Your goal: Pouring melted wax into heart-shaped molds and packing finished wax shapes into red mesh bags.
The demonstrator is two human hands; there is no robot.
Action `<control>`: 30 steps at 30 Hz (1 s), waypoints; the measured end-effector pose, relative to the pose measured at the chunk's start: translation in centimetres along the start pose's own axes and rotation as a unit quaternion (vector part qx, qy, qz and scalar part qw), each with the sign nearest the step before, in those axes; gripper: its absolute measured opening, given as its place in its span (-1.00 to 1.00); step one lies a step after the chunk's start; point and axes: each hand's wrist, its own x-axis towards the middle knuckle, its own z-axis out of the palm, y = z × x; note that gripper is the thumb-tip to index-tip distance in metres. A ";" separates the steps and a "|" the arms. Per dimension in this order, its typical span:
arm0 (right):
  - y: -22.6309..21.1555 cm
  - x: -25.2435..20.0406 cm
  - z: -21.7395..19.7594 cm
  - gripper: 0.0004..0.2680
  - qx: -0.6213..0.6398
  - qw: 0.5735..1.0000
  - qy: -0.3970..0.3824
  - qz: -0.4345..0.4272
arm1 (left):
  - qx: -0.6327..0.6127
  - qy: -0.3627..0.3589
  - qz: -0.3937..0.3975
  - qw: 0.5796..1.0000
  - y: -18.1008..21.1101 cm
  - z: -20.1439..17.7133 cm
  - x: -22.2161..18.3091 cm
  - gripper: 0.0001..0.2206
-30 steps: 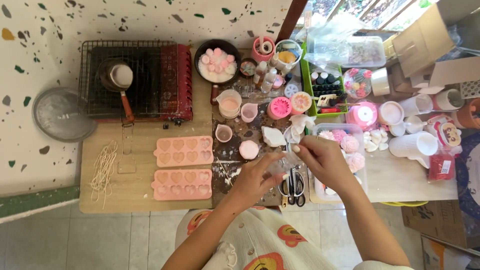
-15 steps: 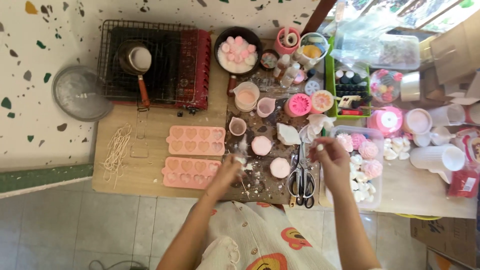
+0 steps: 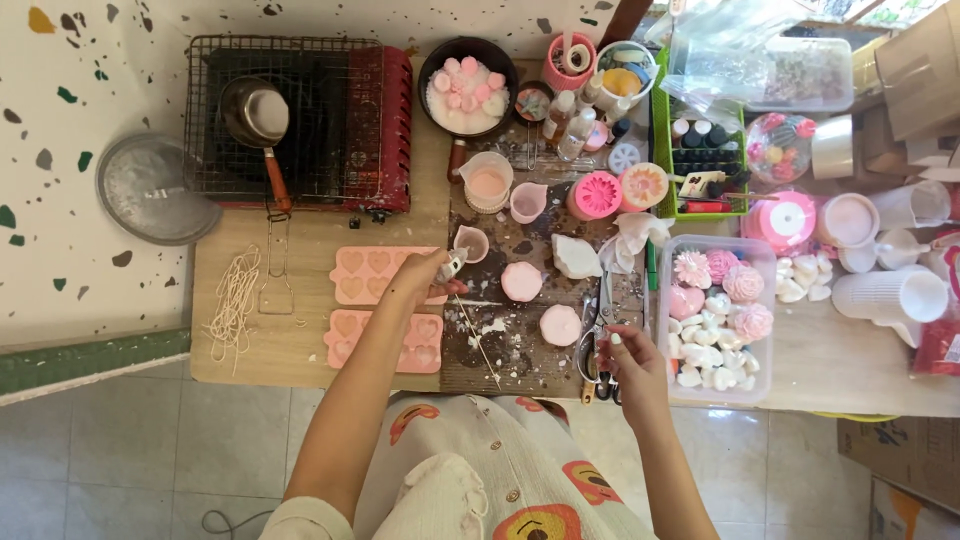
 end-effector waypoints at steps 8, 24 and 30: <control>0.2 -0.7 -1.8 -0.82 0.011 0.998 0.054 -0.022 | -0.046 0.040 -0.005 0.998 0.3 0.1 1.7 -0.60; 0.6 -1.8 -1.6 -0.82 -0.038 0.996 0.066 -0.048 | 0.293 0.162 0.115 0.935 3.8 2.8 -4.0 -0.56; 0.8 -2.4 -2.0 -0.83 -0.110 0.986 0.084 -0.089 | 0.426 0.231 0.349 0.802 3.6 2.9 -2.8 -0.67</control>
